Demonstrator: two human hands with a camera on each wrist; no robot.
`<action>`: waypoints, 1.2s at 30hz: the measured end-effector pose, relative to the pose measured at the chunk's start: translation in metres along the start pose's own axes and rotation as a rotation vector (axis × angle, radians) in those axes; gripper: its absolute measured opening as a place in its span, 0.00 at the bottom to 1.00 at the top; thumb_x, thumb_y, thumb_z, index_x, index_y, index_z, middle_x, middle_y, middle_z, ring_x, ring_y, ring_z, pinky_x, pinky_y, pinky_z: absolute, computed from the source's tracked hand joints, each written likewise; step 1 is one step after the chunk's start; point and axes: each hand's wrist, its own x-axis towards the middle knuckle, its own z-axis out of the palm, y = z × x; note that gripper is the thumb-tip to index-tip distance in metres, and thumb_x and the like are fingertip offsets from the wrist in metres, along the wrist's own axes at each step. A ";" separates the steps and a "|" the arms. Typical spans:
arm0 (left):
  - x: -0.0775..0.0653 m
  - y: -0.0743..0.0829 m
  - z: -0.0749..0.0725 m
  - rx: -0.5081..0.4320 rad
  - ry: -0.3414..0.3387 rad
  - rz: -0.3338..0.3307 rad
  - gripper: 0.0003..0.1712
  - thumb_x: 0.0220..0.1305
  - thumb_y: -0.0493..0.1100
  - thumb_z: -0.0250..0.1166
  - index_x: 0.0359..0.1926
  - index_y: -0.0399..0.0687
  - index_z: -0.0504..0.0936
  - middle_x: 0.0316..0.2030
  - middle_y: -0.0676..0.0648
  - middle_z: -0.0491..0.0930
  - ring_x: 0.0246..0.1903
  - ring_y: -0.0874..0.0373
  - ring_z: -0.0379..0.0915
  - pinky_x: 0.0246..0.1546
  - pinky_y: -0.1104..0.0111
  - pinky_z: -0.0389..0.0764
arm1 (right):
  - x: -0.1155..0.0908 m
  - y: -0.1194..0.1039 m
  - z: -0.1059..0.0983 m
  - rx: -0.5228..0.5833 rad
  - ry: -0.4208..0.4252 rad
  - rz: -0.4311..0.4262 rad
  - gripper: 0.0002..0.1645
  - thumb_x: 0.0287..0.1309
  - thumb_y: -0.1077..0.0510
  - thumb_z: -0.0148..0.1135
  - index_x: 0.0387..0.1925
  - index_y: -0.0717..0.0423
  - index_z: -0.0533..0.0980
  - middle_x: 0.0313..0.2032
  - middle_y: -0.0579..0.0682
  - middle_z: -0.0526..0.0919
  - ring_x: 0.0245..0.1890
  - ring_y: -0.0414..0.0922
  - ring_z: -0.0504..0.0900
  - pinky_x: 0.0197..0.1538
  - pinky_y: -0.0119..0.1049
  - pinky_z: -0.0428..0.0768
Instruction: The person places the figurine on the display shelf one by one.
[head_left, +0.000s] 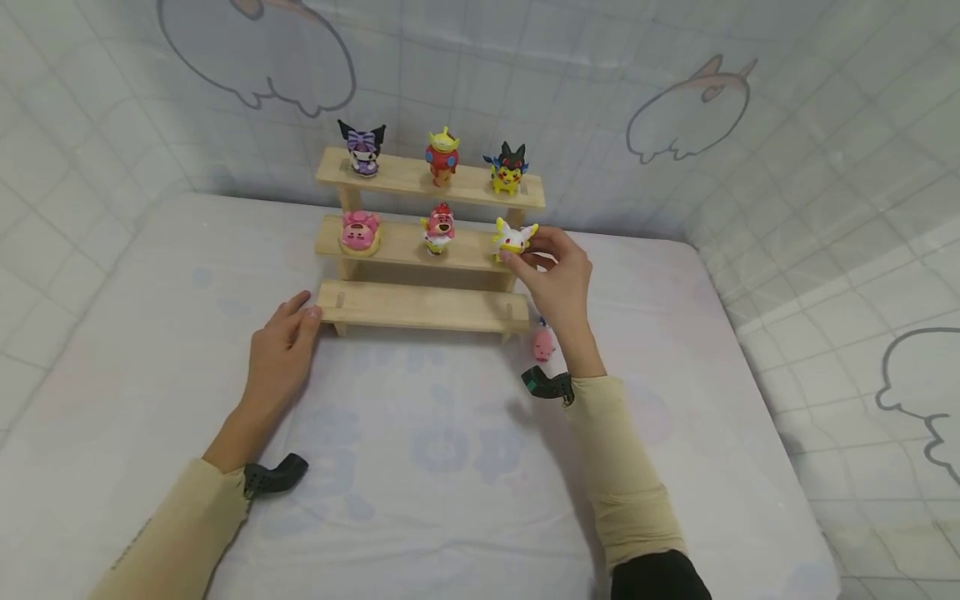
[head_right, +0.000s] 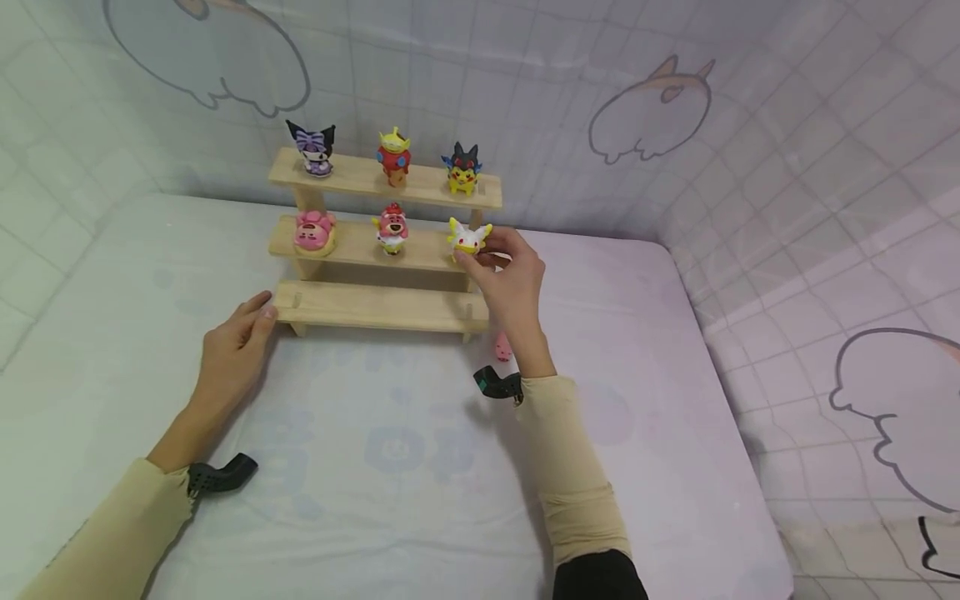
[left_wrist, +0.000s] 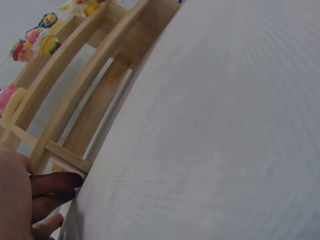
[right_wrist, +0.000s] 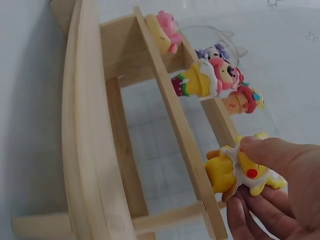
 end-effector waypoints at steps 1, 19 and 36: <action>0.000 0.000 0.001 -0.004 0.000 -0.001 0.33 0.83 0.56 0.51 0.63 0.27 0.80 0.75 0.36 0.69 0.78 0.31 0.57 0.77 0.38 0.57 | 0.000 -0.005 0.002 0.003 0.000 0.005 0.22 0.55 0.69 0.78 0.50 0.72 0.80 0.47 0.67 0.87 0.48 0.55 0.87 0.55 0.55 0.87; 0.002 -0.001 0.004 0.000 -0.008 0.003 0.35 0.83 0.57 0.50 0.63 0.28 0.80 0.75 0.36 0.69 0.78 0.30 0.55 0.78 0.38 0.55 | 0.008 0.015 0.004 0.017 0.006 0.011 0.23 0.55 0.62 0.81 0.50 0.65 0.82 0.45 0.60 0.87 0.47 0.51 0.87 0.53 0.42 0.88; 0.001 -0.001 0.000 0.003 -0.001 0.002 0.34 0.83 0.57 0.50 0.64 0.27 0.80 0.75 0.36 0.69 0.78 0.32 0.57 0.78 0.39 0.56 | 0.002 -0.008 -0.002 0.040 -0.057 -0.006 0.24 0.55 0.66 0.80 0.51 0.72 0.80 0.47 0.67 0.86 0.50 0.61 0.86 0.58 0.53 0.86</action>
